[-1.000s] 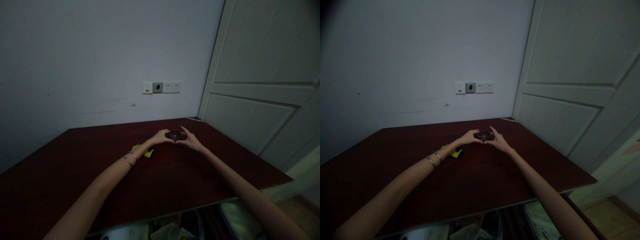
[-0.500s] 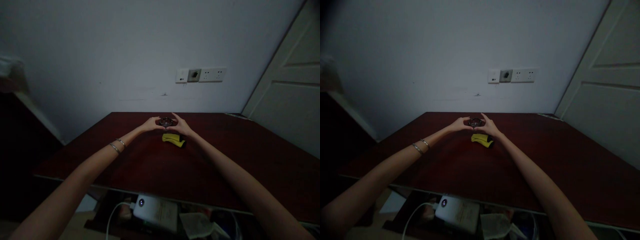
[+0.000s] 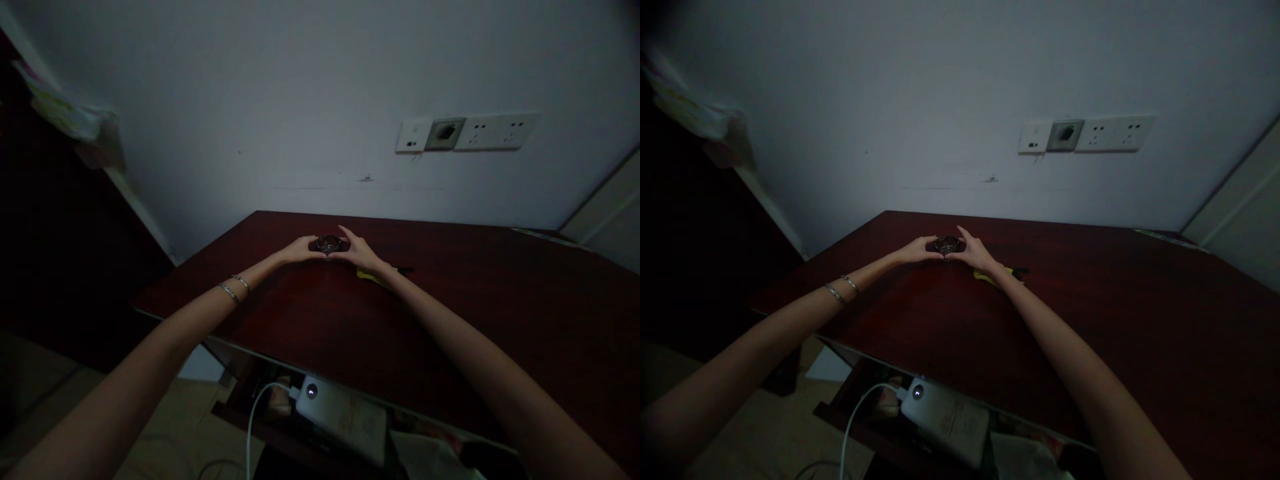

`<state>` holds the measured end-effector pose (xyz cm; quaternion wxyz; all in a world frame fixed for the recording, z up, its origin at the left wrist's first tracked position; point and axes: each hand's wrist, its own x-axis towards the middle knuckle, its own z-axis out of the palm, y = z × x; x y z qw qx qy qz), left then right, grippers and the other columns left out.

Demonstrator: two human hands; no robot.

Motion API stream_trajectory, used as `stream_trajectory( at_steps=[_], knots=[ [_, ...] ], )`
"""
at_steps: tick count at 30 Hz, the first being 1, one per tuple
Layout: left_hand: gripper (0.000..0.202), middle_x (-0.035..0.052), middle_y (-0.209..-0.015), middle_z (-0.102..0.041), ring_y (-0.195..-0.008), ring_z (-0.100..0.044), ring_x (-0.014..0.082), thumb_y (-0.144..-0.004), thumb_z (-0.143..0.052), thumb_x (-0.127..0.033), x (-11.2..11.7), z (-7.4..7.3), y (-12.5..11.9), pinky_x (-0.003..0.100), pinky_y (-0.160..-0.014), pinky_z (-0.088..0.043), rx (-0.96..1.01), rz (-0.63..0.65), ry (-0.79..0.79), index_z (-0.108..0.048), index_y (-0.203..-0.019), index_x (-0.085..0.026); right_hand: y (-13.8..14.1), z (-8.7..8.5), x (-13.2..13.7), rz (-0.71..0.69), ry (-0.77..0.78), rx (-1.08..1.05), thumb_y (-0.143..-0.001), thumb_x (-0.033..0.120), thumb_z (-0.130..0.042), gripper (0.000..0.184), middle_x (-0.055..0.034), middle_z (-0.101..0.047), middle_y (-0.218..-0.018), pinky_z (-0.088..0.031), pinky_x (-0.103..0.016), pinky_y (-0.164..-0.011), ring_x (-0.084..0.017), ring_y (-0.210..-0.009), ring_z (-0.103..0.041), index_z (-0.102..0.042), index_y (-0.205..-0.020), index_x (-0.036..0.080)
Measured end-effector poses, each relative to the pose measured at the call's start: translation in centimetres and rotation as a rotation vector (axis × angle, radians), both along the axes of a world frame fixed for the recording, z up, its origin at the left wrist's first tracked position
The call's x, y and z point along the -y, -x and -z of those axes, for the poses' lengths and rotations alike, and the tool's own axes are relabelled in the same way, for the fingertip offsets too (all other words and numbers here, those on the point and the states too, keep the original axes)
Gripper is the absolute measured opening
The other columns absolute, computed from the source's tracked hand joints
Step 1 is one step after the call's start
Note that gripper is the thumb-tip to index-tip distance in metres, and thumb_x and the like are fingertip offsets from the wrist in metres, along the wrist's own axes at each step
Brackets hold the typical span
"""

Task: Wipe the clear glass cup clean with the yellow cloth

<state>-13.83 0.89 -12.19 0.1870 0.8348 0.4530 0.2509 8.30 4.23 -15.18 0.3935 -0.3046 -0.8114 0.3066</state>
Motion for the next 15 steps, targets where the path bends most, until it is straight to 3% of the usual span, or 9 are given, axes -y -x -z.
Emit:
stream_trajectory(
  at_steps=[15],
  knots=[
    [0.059, 0.0114, -0.113, -0.065, -0.102, -0.059, 0.0251, -0.073, -0.066, -0.049, -0.2, 1.4, 0.6, 0.035, -0.09, -0.044, -0.035, -0.029, 0.033, -0.059, -0.118, -0.012, 0.2, 0.7, 0.1, -0.003, -0.002, 0.087, -0.067, 0.038, -0.076, 0.098, -0.0196, -0.061, -0.125, -0.041, -0.045, -0.102, -0.027, -0.117, -0.059, -0.023, -0.145, 0.013]
  ],
)
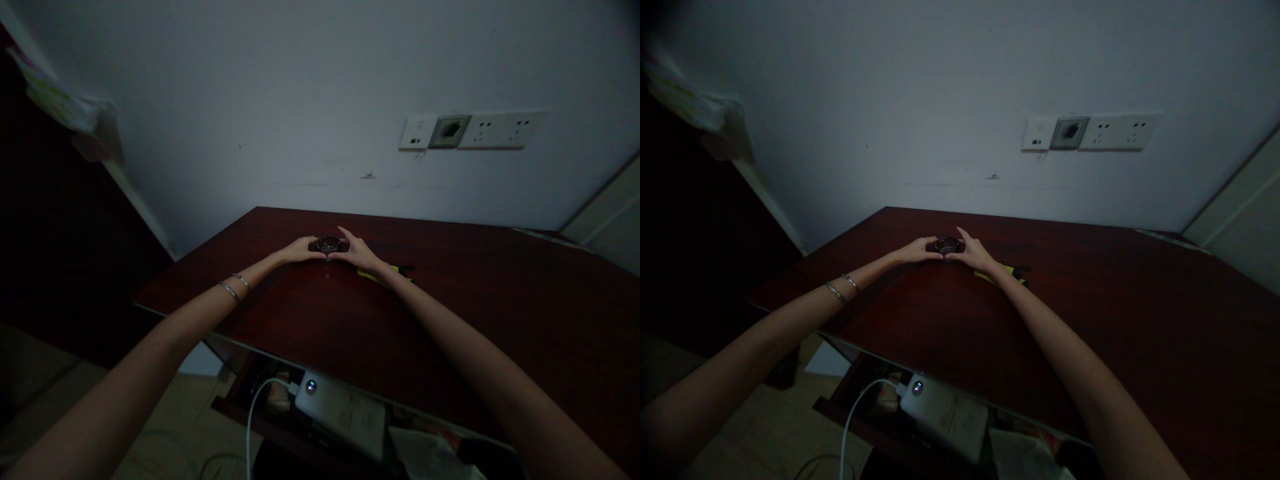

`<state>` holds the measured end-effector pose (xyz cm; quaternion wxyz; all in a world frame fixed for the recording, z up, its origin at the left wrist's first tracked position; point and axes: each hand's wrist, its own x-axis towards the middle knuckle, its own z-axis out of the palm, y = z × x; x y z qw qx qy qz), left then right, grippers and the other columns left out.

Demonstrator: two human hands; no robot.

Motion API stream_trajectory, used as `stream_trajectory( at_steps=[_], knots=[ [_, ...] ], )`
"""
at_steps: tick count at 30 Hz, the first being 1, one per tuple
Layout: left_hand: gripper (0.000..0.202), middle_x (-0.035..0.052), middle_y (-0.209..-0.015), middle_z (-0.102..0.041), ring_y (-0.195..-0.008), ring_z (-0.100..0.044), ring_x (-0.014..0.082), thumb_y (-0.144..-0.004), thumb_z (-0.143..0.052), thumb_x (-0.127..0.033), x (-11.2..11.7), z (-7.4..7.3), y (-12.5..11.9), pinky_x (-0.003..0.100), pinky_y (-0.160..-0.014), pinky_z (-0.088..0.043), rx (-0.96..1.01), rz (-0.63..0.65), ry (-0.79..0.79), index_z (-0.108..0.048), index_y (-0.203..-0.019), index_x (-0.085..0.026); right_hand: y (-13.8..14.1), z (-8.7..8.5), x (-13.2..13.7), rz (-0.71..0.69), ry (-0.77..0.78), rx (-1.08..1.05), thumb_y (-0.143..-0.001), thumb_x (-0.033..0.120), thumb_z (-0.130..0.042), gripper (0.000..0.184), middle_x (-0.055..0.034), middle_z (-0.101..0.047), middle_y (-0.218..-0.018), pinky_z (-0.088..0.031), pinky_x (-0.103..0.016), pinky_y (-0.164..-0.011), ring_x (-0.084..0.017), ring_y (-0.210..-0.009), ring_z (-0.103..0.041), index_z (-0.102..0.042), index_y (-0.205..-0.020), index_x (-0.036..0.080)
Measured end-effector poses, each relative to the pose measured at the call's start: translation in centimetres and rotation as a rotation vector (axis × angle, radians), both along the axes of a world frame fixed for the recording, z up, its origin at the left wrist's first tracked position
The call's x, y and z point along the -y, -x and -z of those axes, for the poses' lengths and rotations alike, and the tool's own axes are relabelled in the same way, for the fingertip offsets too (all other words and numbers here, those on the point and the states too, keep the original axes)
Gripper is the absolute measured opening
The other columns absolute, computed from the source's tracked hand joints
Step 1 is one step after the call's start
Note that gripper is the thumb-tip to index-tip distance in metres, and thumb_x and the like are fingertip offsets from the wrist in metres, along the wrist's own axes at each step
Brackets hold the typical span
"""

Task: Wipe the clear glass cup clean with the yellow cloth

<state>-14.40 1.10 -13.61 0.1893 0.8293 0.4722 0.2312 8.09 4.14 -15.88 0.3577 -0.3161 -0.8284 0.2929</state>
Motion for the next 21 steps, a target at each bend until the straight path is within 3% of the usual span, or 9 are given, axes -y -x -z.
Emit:
stream_trajectory(
  at_steps=[21],
  knots=[
    [0.061, 0.0133, -0.116, -0.062, -0.106, -0.058, 0.0268, -0.073, -0.064, -0.054, -0.21, 0.52, 0.08, 0.036, -0.09, -0.042, -0.081, 0.001, 0.049, -0.058, -0.117, -0.013, -0.27, 0.1, 0.38, -0.002, -0.025, 0.108, -0.07, 0.04, -0.074, 0.098, -0.0216, -0.061, -0.123, -0.042, -0.046, -0.1, -0.03, -0.113, -0.06, -0.021, -0.146, 0.011]
  ],
)
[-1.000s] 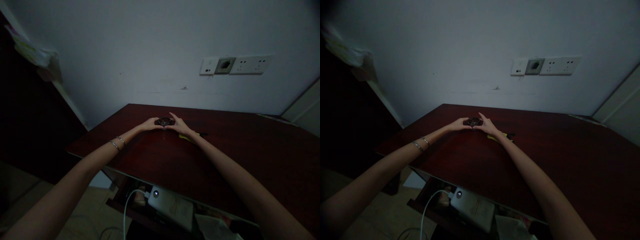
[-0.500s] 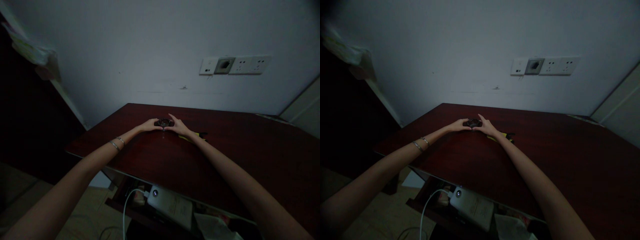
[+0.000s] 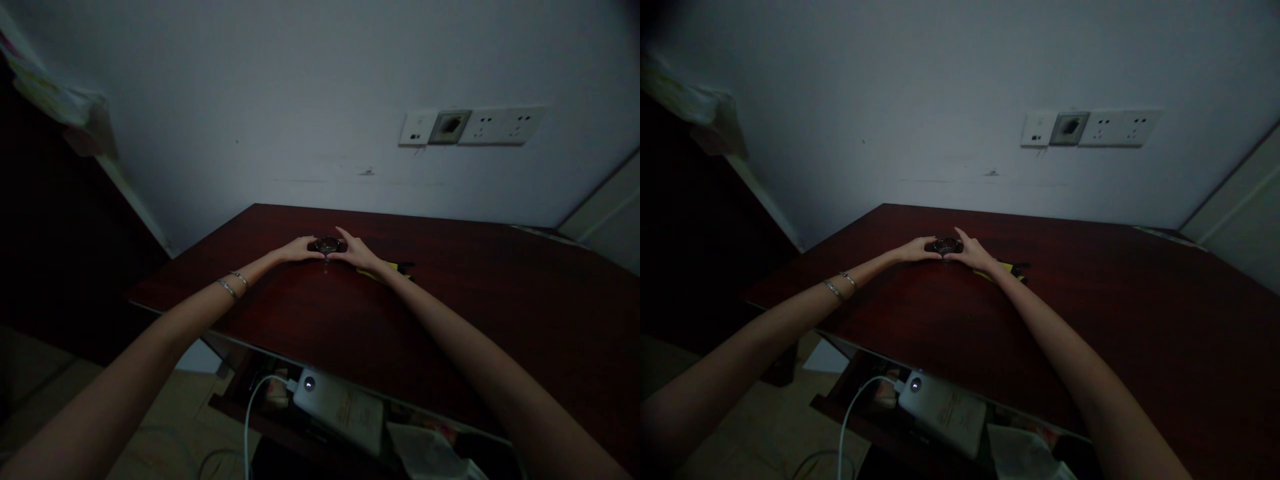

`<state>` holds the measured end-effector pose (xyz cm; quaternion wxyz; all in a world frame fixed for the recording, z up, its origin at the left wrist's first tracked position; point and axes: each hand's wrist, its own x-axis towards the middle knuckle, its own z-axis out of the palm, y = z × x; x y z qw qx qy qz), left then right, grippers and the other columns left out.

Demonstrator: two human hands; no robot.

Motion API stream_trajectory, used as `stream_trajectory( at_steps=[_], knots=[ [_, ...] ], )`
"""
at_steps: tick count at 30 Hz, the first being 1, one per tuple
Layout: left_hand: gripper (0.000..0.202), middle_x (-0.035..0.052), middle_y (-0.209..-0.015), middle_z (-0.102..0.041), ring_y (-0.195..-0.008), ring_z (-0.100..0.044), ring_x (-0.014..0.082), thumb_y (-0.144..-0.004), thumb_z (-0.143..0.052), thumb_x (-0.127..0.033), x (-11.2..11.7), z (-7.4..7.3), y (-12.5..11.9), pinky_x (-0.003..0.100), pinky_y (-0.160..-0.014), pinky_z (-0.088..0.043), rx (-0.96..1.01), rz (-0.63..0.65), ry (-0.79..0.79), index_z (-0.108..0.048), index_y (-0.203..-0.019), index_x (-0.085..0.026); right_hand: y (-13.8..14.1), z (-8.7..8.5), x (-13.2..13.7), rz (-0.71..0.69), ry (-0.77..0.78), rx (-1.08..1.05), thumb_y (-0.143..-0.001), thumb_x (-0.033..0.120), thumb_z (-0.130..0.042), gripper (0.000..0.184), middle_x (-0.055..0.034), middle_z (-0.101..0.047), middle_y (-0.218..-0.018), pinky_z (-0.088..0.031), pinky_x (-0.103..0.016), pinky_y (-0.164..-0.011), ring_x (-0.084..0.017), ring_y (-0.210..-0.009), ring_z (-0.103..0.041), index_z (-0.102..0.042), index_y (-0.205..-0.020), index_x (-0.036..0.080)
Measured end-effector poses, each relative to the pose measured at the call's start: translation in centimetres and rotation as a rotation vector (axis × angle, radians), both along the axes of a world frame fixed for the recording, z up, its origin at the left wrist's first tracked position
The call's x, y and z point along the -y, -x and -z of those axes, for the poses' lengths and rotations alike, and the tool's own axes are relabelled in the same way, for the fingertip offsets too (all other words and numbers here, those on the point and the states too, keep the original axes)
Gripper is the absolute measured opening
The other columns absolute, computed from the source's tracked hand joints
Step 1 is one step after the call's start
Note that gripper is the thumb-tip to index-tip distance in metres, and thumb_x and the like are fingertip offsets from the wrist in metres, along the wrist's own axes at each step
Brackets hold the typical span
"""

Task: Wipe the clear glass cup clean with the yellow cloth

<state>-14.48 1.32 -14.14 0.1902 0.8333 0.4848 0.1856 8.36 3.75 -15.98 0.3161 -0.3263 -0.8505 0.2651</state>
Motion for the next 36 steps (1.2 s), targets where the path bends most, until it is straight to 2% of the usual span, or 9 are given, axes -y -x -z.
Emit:
stream_trajectory(
  at_steps=[5, 17, 20, 23, 26, 29, 30, 33, 36],
  knots=[
    [0.062, 0.0136, -0.115, -0.063, -0.106, -0.058, 0.0272, -0.073, -0.063, -0.056, -0.1, 0.1, 0.0, 0.036, -0.091, -0.042, -0.026, 0.005, 0.005, -0.059, -0.116, -0.013, -0.1, 0.1, 0.0, -0.009, -0.009, 0.01, -0.07, 0.04, -0.074, 0.098, -0.0191, -0.065, -0.119, -0.043, -0.044, -0.099, -0.029, -0.111, -0.062, -0.02, -0.147, 0.011],
    [0.064, 0.0135, -0.112, -0.064, -0.1, -0.061, 0.0258, -0.075, -0.059, -0.057, 0.1, -0.1, -0.4, 0.034, -0.085, -0.046, -0.099, 0.005, 0.002, -0.056, -0.118, -0.011, -0.2, 0.3, 0.1, 0.014, -0.036, 0.06, -0.07, 0.042, -0.073, 0.098, -0.0206, -0.063, -0.121, -0.044, -0.044, -0.097, -0.029, -0.111, -0.062, -0.021, -0.146, 0.01],
    [0.07, 0.0169, -0.125, -0.058, -0.113, -0.055, 0.0292, -0.075, -0.058, -0.059, 0.2, -0.3, -0.5, 0.038, -0.094, -0.042, -0.146, -0.007, 0.003, -0.053, -0.125, -0.011, -0.2, 0.2, 0.1, 0.022, -0.033, 0.08, -0.07, 0.043, -0.073, 0.097, -0.0201, -0.064, -0.119, -0.044, -0.044, -0.097, -0.03, -0.111, -0.061, -0.022, -0.146, 0.01],
    [0.078, 0.0172, -0.143, -0.043, -0.134, -0.035, 0.0321, -0.072, -0.06, -0.061, 0.0, -0.6, -0.4, 0.041, -0.108, -0.028, -0.207, -0.012, 0.01, -0.047, -0.132, -0.013, -0.2, 0.2, 0.1, 0.045, -0.022, 0.101, -0.069, 0.047, -0.073, 0.1, -0.0214, -0.062, -0.122, -0.044, -0.046, -0.097, -0.031, -0.113, -0.06, -0.021, -0.146, 0.01],
    [0.091, 0.0164, -0.149, -0.034, -0.14, -0.021, 0.034, -0.062, -0.068, -0.063, -0.3, -1.4, 0.0, 0.042, -0.113, -0.02, -0.274, -0.013, 0.039, -0.044, -0.134, -0.014, -0.6, 0.1, 0.1, 0.064, -0.011, 0.121, -0.067, 0.051, -0.074, 0.106, -0.0232, -0.058, -0.126, -0.044, -0.046, -0.097, -0.032, -0.118, -0.057, -0.018, -0.147, 0.01],
    [0.103, 0.022, -0.15, -0.027, -0.141, -0.015, 0.0386, -0.053, -0.073, -0.062, -0.8, -3.0, 0.2, 0.046, -0.112, -0.019, -0.326, -0.037, 0.067, -0.04, -0.136, -0.01, -1.8, -0.6, 0.3, 0.08, -0.02, 0.129, -0.068, 0.052, -0.072, 0.105, -0.024, -0.054, -0.131, -0.043, -0.046, -0.099, -0.032, -0.122, -0.053, -0.018, -0.147, 0.01],
    [0.106, 0.0246, -0.15, -0.024, -0.141, -0.013, 0.0399, -0.053, -0.073, -0.062, -1.0, -3.6, 0.1, 0.047, -0.112, -0.019, -0.337, -0.041, 0.068, -0.039, -0.137, -0.007, -2.5, -0.9, 0.4, 0.087, -0.029, 0.13, -0.07, 0.053, -0.071, 0.102, -0.0241, -0.053, -0.132, -0.042, -0.046, -0.1, -0.032, -0.122, -0.053, -0.02, -0.147, 0.01],
    [0.1, 0.0243, -0.152, -0.017, -0.142, -0.009, 0.0376, -0.062, -0.067, -0.062, -1.3, -5.6, -1.2, 0.048, -0.112, -0.017, -0.34, -0.029, 0.03, -0.034, -0.139, -0.006, -5.0, -2.2, 1.0, 0.11, -0.069, 0.131, -0.076, 0.053, -0.064, 0.09, -0.0231, -0.054, -0.132, -0.041, -0.046, -0.102, -0.031, -0.121, -0.054, -0.025, -0.145, 0.01],
    [0.089, 0.0214, -0.154, -0.014, -0.144, -0.004, 0.0334, -0.071, -0.063, -0.056, -0.9, -6.8, -4.3, 0.046, -0.113, -0.014, -0.322, 0.027, -0.052, -0.034, -0.139, -0.008, -8.1, -3.2, 1.9, 0.136, -0.118, 0.139, -0.08, 0.051, -0.061, 0.077, -0.0187, -0.056, -0.131, -0.042, -0.047, -0.102, -0.031, -0.12, -0.055, -0.036, -0.142, 0.013]
  ],
)
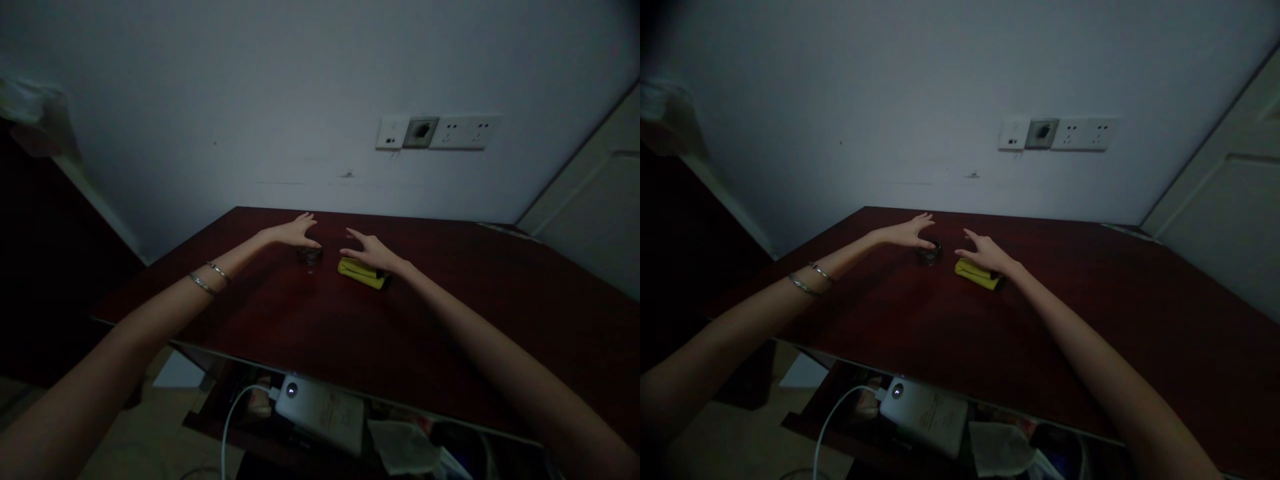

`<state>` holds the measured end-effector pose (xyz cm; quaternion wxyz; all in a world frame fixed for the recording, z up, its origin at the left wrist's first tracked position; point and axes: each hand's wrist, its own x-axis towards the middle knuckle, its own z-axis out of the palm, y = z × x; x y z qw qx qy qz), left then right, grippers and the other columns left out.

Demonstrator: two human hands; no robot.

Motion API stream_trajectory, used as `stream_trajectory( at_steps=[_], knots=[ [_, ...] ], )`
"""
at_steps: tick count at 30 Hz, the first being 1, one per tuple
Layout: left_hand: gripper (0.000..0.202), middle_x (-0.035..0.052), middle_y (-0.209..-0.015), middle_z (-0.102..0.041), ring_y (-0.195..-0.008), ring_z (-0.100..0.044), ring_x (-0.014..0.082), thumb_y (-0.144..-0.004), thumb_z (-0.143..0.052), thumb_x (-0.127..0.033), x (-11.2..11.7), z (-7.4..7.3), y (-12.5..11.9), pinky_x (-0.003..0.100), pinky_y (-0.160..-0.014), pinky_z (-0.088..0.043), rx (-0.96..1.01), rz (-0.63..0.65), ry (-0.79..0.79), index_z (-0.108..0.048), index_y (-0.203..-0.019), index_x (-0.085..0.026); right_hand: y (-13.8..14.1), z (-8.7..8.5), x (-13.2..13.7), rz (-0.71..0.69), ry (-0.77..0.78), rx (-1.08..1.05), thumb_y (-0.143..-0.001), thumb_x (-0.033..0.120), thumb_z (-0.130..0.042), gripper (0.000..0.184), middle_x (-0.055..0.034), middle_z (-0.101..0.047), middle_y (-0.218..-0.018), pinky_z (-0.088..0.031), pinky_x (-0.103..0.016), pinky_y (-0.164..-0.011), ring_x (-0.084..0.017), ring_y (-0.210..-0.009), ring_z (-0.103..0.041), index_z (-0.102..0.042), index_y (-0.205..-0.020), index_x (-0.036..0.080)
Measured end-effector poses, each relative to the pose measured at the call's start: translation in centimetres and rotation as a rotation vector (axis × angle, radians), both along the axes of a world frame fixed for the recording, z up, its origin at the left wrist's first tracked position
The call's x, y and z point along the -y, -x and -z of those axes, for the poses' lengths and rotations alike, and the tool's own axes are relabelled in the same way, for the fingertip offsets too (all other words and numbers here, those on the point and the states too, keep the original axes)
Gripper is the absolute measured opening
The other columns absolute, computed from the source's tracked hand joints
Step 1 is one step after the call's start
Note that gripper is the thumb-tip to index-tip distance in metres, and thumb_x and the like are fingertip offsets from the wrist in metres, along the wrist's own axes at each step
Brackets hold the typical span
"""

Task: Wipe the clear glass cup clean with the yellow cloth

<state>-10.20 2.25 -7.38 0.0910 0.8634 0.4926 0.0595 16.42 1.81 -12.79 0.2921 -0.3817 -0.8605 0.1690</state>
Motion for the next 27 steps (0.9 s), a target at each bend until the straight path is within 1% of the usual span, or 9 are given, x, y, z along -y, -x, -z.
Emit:
stream_trajectory(
  at_steps=[2, 4, 8, 12, 14, 16, 22, 25, 27],
  knots=[
    [0.073, 0.0205, -0.154, -0.016, -0.144, -0.004, 0.0299, -0.078, -0.059, -0.046, 0.7, 0.0, -2.7, 0.044, -0.114, -0.014, 0.009, 0.111, -0.142, -0.039, -0.136, -0.008, -2.0, -0.3, 0.7, 0.01, -0.033, 0.011, -0.081, 0.048, -0.06, 0.067, -0.0162, -0.056, -0.132, -0.041, -0.047, -0.103, -0.03, -0.12, -0.055, -0.044, -0.137, 0.015],
    [0.063, 0.0193, -0.154, -0.019, -0.145, -0.004, 0.026, -0.082, -0.057, -0.037, 1.7, 0.4, -5.3, 0.039, -0.114, -0.015, -0.007, 0.225, -0.202, -0.042, -0.134, -0.006, -3.9, -0.3, 1.4, 0.016, -0.057, 0.025, -0.083, 0.045, -0.058, 0.059, -0.0152, -0.056, -0.132, -0.041, -0.045, -0.103, -0.029, -0.121, -0.055, -0.049, -0.133, 0.014],
    [0.059, 0.0201, -0.148, -0.032, -0.143, -0.016, 0.0255, -0.083, -0.057, -0.034, 3.0, 2.0, -8.8, 0.038, -0.115, -0.019, 0.003, 0.408, -0.105, -0.044, -0.133, -0.005, -6.5, 0.3, 2.7, 0.021, -0.076, 0.056, -0.085, 0.043, -0.055, 0.052, -0.0155, -0.061, -0.127, -0.045, -0.043, -0.1, -0.028, -0.115, -0.059, -0.055, -0.127, 0.012],
    [0.047, 0.0156, -0.14, -0.047, -0.136, -0.035, 0.0271, -0.085, -0.056, -0.032, 2.9, 3.5, -9.9, 0.039, -0.108, -0.033, -0.002, 0.47, -0.029, -0.051, -0.127, -0.013, -7.4, 1.2, 3.7, -0.01, -0.075, 0.074, -0.087, 0.038, -0.054, 0.046, -0.0126, -0.061, -0.126, -0.044, -0.039, -0.101, -0.024, -0.116, -0.059, -0.057, -0.126, 0.014],
    [0.041, 0.0147, -0.135, -0.053, -0.128, -0.046, 0.0269, -0.086, -0.054, -0.03, 2.7, 4.3, -10.0, 0.038, -0.103, -0.039, -0.001, 0.472, -0.011, -0.055, -0.123, -0.015, -7.3, 1.6, 4.1, -0.038, -0.071, 0.086, -0.087, 0.036, -0.054, 0.044, -0.0109, -0.062, -0.127, -0.044, -0.037, -0.101, -0.023, -0.116, -0.059, -0.057, -0.125, 0.016],
    [0.04, 0.0155, -0.133, -0.054, -0.125, -0.05, 0.0261, -0.087, -0.052, -0.029, 2.6, 5.1, -10.0, 0.038, -0.104, -0.038, 0.018, 0.46, -0.005, -0.054, -0.124, -0.013, -7.0, 1.9, 4.4, -0.07, -0.064, 0.106, -0.086, 0.034, -0.055, 0.041, -0.01, -0.064, -0.124, -0.046, -0.036, -0.099, -0.023, -0.112, -0.061, -0.06, -0.123, 0.017],
    [0.045, 0.0148, -0.143, -0.043, -0.136, -0.036, 0.023, -0.09, -0.047, -0.027, 3.5, 6.8, -9.9, 0.037, -0.113, -0.027, 0.109, 0.373, 0.014, -0.045, -0.132, -0.013, -6.0, 2.0, 4.5, -0.118, -0.048, 0.143, -0.085, 0.027, -0.054, 0.032, -0.0095, -0.07, -0.112, -0.049, -0.034, -0.089, -0.025, -0.1, -0.067, -0.066, -0.113, 0.02],
    [0.05, 0.0149, -0.144, -0.042, -0.136, -0.035, 0.0243, -0.087, -0.053, -0.032, 4.1, 6.9, -9.9, 0.038, -0.112, -0.028, 0.178, 0.289, 0.026, -0.044, -0.133, -0.014, -5.7, 1.2, 4.6, -0.11, -0.052, 0.137, -0.086, 0.027, -0.051, 0.028, -0.0099, -0.073, -0.102, -0.05, -0.032, -0.08, -0.023, -0.088, -0.069, -0.069, -0.105, 0.018],
    [0.056, 0.0185, -0.143, -0.042, -0.134, -0.038, 0.0285, -0.085, -0.055, -0.038, 4.5, 6.6, -9.8, 0.042, -0.11, -0.031, 0.241, 0.205, 0.018, -0.043, -0.133, -0.011, -5.3, 0.2, 4.8, -0.099, -0.062, 0.113, -0.087, 0.028, -0.05, 0.027, -0.0088, -0.074, -0.095, -0.049, -0.029, -0.074, -0.021, -0.079, -0.068, -0.07, -0.102, 0.017]
  ],
)
